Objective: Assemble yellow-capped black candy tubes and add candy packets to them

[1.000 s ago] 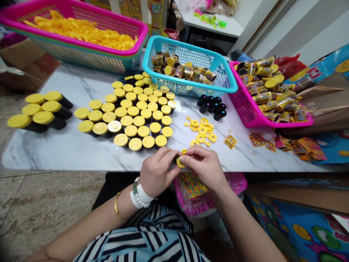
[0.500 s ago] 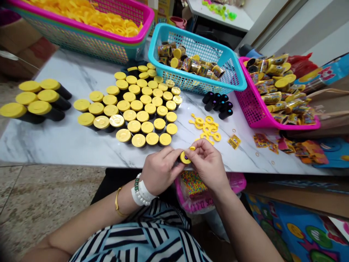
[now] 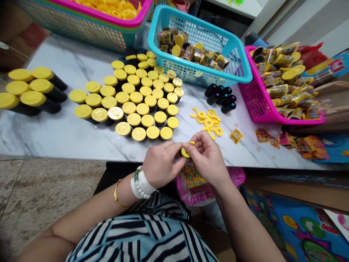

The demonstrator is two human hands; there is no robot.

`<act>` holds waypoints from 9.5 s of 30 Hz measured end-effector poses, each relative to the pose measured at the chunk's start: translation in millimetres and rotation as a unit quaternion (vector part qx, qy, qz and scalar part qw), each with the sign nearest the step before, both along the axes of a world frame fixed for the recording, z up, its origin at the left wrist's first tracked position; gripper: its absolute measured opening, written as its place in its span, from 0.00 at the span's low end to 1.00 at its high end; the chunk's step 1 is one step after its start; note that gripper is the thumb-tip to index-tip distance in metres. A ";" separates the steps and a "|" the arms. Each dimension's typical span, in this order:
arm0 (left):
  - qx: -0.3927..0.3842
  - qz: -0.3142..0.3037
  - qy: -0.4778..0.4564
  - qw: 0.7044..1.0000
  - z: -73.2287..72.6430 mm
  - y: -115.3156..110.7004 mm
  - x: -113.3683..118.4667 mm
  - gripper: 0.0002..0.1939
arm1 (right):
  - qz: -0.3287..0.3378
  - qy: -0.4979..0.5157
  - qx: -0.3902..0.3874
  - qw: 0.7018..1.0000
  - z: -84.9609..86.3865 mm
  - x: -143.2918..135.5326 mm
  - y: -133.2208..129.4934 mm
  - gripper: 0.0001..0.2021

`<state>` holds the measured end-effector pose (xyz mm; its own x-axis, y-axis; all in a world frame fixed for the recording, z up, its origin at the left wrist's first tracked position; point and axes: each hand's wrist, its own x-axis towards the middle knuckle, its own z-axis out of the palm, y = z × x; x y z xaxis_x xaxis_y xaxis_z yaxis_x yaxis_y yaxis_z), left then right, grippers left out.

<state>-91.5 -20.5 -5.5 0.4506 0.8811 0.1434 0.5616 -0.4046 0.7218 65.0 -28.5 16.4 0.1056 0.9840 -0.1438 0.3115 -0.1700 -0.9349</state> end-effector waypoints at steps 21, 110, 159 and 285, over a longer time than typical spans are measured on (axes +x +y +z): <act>-0.037 0.021 -0.110 0.993 -5.8 -15.0 10.8 0.13 | -0.027 0.160 0.003 0.987 -14.7 5.9 -9.8 0.12; 0.001 0.018 -0.052 0.998 -14.4 -15.2 8.8 0.10 | 0.163 -0.542 0.223 0.794 -34.5 52.0 -27.6 0.28; 0.000 -0.036 -0.153 0.988 -3.3 -15.3 -1.6 0.26 | 0.134 -0.256 0.141 0.947 -7.8 22.7 -23.0 0.29; 0.032 0.022 -0.073 0.997 -13.5 -18.3 4.0 0.11 | 0.058 0.000 0.017 0.998 14.0 21.5 -28.6 0.10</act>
<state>-87.5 -38.8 -19.0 0.3827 0.8860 0.2618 0.4700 -0.4307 0.7704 86.5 -57.1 30.4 -0.0084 0.9938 -0.1108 0.3275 -0.1020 -0.9393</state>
